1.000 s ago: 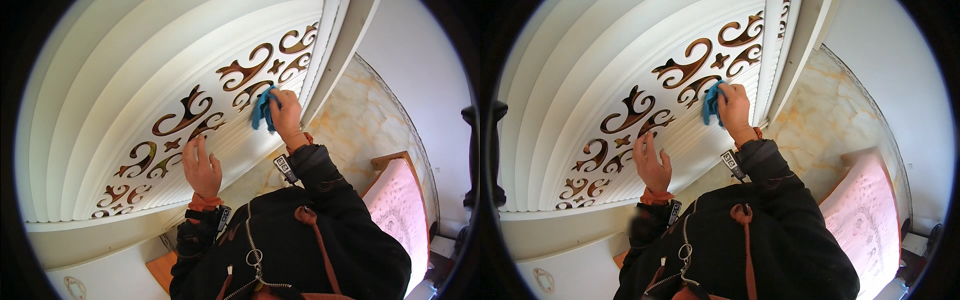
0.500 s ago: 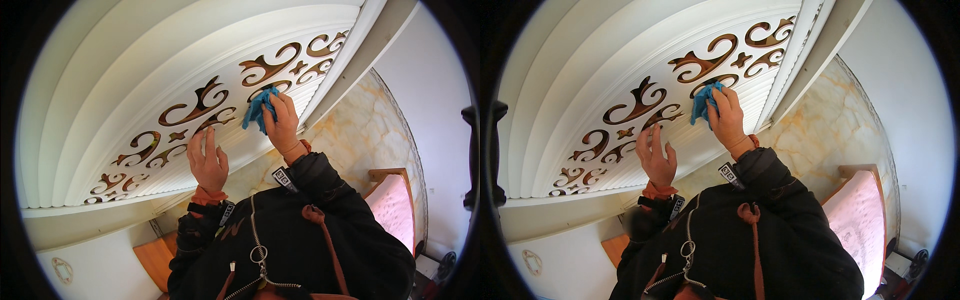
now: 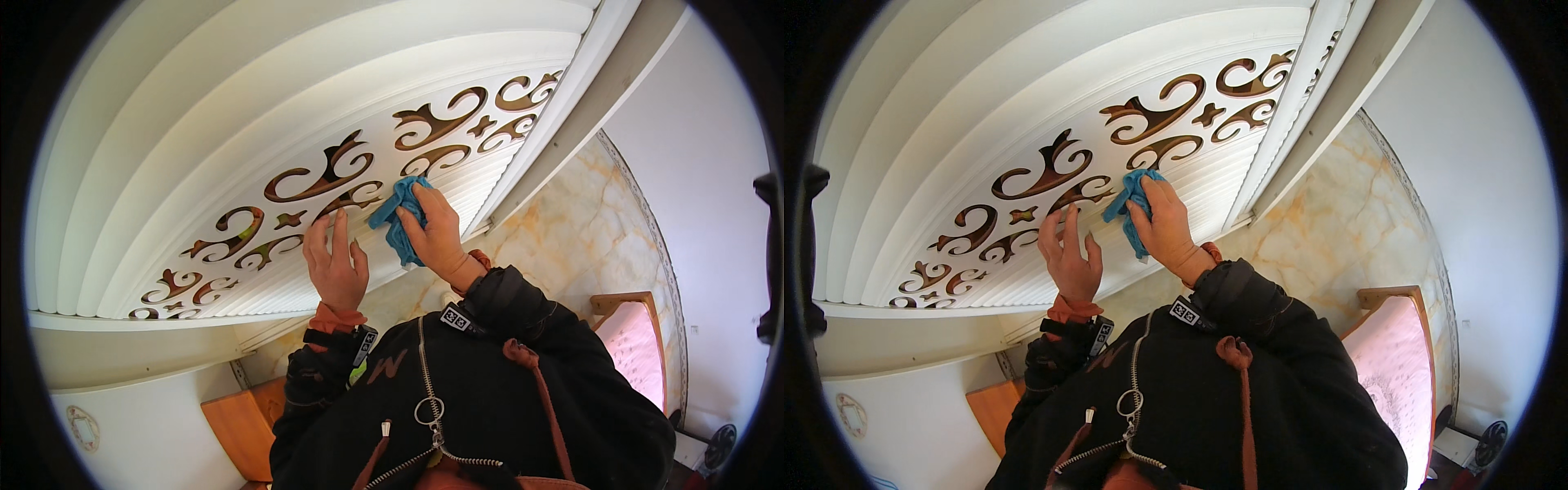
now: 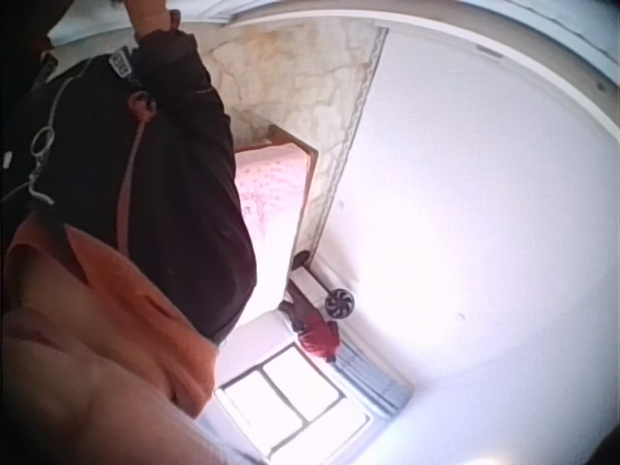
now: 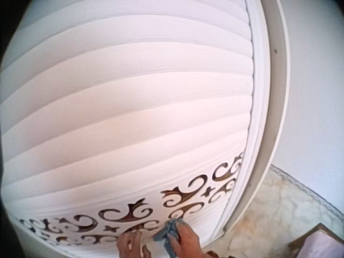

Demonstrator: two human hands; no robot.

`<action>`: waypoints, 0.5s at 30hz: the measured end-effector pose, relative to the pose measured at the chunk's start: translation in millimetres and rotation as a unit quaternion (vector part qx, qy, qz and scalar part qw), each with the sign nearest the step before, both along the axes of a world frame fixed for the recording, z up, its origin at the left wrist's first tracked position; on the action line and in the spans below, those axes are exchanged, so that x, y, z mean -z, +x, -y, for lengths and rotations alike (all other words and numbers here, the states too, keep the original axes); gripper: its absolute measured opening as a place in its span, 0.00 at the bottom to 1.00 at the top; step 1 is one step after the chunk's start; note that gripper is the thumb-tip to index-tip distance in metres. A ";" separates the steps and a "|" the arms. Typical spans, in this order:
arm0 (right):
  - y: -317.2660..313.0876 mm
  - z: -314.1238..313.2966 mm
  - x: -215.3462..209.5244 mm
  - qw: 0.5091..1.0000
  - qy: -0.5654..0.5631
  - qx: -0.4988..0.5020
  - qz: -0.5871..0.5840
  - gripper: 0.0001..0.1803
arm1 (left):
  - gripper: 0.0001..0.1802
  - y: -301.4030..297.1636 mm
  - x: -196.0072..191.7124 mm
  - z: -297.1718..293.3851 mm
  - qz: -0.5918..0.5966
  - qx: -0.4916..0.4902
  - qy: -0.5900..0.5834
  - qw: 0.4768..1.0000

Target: The person wipes the upper section of a white wardrobe door with a blue cloth, moving methodically across the decorative brown pattern and the horizontal ridges. The person uses both hands, with the left hand often stabilizing the door while the right hand wipes.

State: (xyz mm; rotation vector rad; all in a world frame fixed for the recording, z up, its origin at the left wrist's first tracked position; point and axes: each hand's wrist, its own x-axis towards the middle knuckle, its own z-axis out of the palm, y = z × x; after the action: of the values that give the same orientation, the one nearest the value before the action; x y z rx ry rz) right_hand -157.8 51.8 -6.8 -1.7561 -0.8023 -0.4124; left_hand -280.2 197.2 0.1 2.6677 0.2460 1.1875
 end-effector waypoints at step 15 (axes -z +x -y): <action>30.7 4.7 -58.5 0.975 0.142 0.121 -0.119 0.12 | 0.30 -3.8 -4.4 0.6 -0.008 -0.010 -0.041 0.999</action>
State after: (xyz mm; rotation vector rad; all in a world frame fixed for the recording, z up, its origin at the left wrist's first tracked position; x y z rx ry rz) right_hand -127.1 47.1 51.7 -1.6001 -0.3394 -0.4436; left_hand -283.9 196.6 4.5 2.6111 0.3190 1.1358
